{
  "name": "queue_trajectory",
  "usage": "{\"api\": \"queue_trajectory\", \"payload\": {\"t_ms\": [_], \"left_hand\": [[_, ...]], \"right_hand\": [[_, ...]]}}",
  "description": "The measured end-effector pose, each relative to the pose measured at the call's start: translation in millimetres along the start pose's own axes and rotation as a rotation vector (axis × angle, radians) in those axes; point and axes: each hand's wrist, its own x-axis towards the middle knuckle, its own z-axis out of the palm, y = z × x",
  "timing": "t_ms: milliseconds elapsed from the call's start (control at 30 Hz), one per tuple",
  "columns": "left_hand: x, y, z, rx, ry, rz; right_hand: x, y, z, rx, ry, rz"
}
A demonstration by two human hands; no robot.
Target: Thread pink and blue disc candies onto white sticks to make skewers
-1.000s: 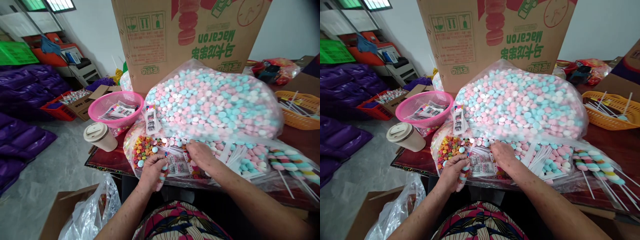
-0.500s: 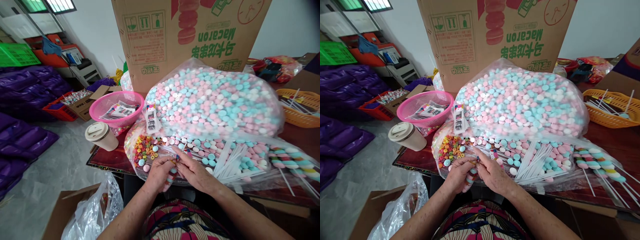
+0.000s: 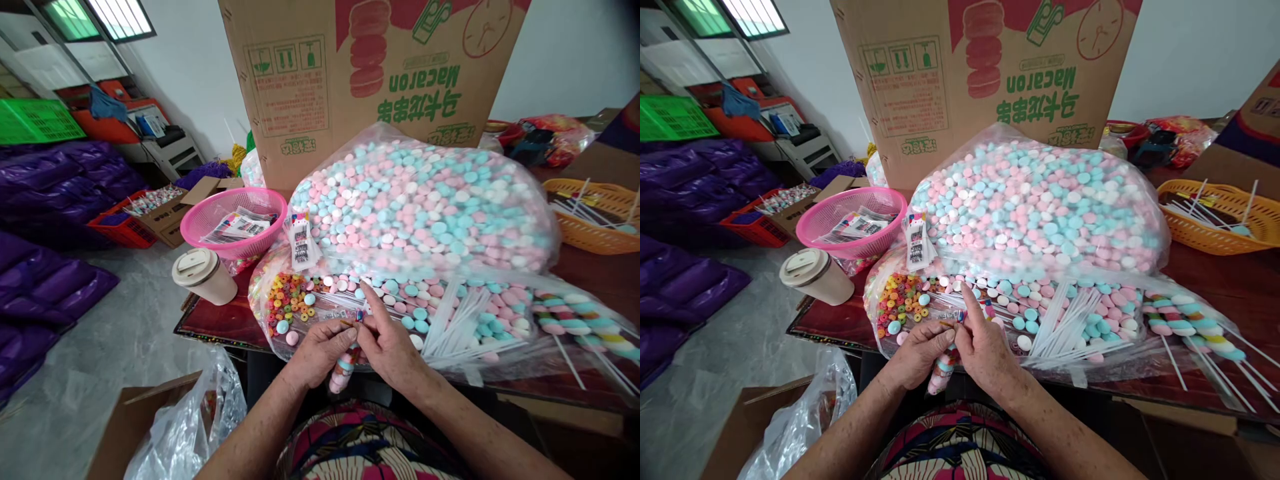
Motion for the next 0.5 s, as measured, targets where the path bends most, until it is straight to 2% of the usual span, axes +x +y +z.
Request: {"api": "queue_trajectory", "payload": {"t_ms": [67,200,267,367,500], "left_hand": [[3,-1,2.7,-0.086,0.04,-0.005],[7,-1,7.4,-0.233,0.202,0.023],[6,3,7.4,-0.254,0.219,0.012],[3,12,4.9,-0.271,0.122,-0.096],[-1,21,2.6,-0.297,-0.133,-0.219]], "right_hand": [[-1,-1,3,0.024,0.03,-0.007],[-5,-5,3,0.156,0.153,-0.061],[-7,-7,-4,0.23,0.101,-0.047],[-6,-9,-22,0.202,-0.154,-0.11],[2,-10,-44,0.128,-0.293,-0.441]]}}
